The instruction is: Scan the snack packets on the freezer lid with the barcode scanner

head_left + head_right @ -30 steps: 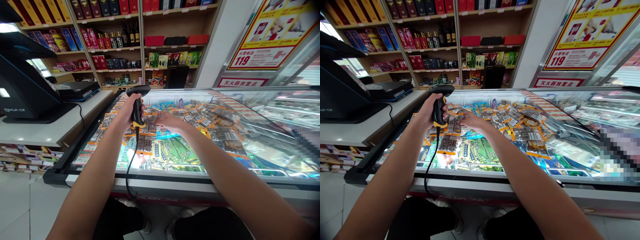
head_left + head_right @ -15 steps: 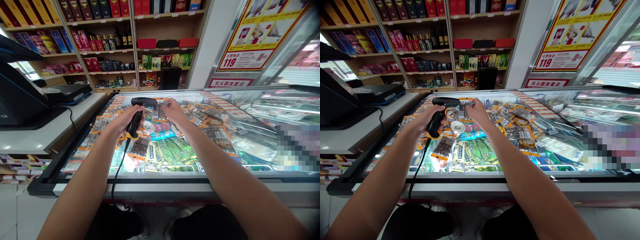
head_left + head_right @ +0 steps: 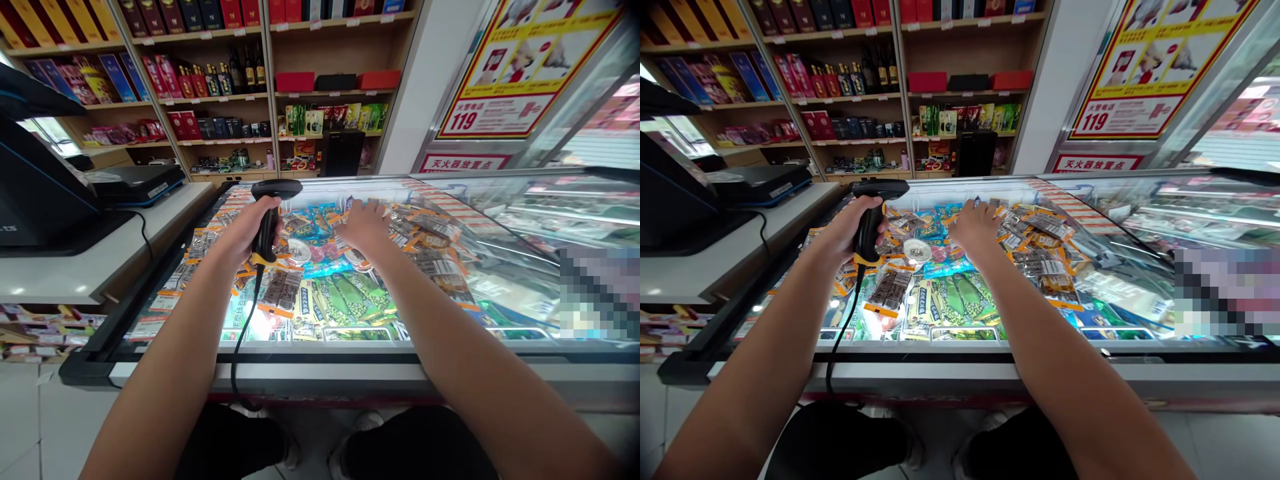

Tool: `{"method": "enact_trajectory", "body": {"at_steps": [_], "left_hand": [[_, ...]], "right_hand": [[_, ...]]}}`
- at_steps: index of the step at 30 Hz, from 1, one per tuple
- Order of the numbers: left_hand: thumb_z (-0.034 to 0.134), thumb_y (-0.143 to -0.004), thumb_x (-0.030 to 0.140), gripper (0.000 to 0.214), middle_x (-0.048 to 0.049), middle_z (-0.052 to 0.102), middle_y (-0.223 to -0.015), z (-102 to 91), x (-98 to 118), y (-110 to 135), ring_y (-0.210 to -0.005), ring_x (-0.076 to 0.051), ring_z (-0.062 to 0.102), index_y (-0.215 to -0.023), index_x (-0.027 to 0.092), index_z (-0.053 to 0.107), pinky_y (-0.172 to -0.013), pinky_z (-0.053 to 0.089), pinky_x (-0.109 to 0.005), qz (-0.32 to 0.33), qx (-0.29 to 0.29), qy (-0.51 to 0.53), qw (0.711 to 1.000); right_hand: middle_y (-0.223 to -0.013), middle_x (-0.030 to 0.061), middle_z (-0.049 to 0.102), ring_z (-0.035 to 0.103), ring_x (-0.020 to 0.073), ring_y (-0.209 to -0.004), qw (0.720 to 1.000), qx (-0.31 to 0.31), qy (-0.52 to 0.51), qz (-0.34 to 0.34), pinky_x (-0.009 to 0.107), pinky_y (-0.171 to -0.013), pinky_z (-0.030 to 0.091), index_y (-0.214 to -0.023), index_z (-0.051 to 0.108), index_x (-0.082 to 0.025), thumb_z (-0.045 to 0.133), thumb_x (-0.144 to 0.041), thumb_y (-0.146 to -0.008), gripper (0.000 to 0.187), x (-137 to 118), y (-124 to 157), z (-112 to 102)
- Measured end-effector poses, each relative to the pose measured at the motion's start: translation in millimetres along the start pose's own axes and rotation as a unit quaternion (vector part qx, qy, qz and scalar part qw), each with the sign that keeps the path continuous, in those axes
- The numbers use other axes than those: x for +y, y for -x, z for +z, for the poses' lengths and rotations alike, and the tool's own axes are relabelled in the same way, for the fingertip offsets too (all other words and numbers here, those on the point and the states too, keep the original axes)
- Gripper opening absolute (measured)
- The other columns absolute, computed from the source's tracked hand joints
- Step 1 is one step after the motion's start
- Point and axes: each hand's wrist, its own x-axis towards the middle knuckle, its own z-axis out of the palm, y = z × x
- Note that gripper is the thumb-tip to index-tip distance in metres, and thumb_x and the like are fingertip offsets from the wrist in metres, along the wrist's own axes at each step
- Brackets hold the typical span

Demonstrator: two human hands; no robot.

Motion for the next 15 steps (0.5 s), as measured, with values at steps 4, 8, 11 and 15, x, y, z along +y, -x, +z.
{"method": "enact_trajectory", "body": {"at_steps": [4,8,11,15], "left_hand": [[0.062,-0.079,0.044,0.025,0.0019,0.055,-0.056,-2.3,4.0,-2.0,-0.04,-0.012,0.053,-0.078,0.022,0.051,-0.038,0.04,-0.022,0.007,0.046,0.052,0.998],[0.061,-0.079,0.044,0.024,0.0021,0.056,-0.056,-2.6,4.8,-1.8,-0.041,-0.012,0.053,-0.079,0.022,0.05,-0.038,0.041,-0.023,0.013,0.042,0.065,0.997],[0.063,-0.079,0.044,0.025,0.002,0.056,-0.057,-1.7,4.2,-1.0,-0.04,-0.012,0.053,-0.08,0.021,0.051,-0.038,0.04,-0.022,0.019,0.042,0.062,0.997],[0.062,-0.079,0.044,0.026,0.0015,0.057,-0.056,-1.1,3.1,-1.8,-0.04,-0.012,0.054,-0.079,0.021,0.051,-0.037,0.041,-0.023,0.013,0.03,0.059,0.998]], "right_hand": [[-0.138,0.0242,0.051,0.043,0.0433,-0.129,0.984,0.041,0.024,-0.171,0.057,-0.102,0.037,-0.142,0.05,-0.013,0.058,-0.025,-0.09,0.054,-18.5,10.6,17.0],[-0.156,0.0139,0.042,0.035,0.0382,-0.141,0.955,-0.062,-0.009,-0.288,0.055,-0.112,0.029,-0.153,0.043,-0.025,0.041,-0.032,-0.101,0.053,-48.1,22.9,46.1],[-0.158,0.0099,0.041,0.034,0.0368,-0.144,0.943,-0.11,-0.012,-0.315,0.055,-0.115,0.025,-0.147,0.051,-0.026,0.037,-0.038,-0.103,0.047,-56.5,25.4,58.9],[-0.128,0.0139,0.063,0.054,0.0315,-0.122,0.949,-0.096,-0.016,-0.3,0.047,-0.104,0.039,-0.122,0.064,-0.019,0.035,-0.036,-0.105,0.038,-50.4,17.9,53.4]]}}
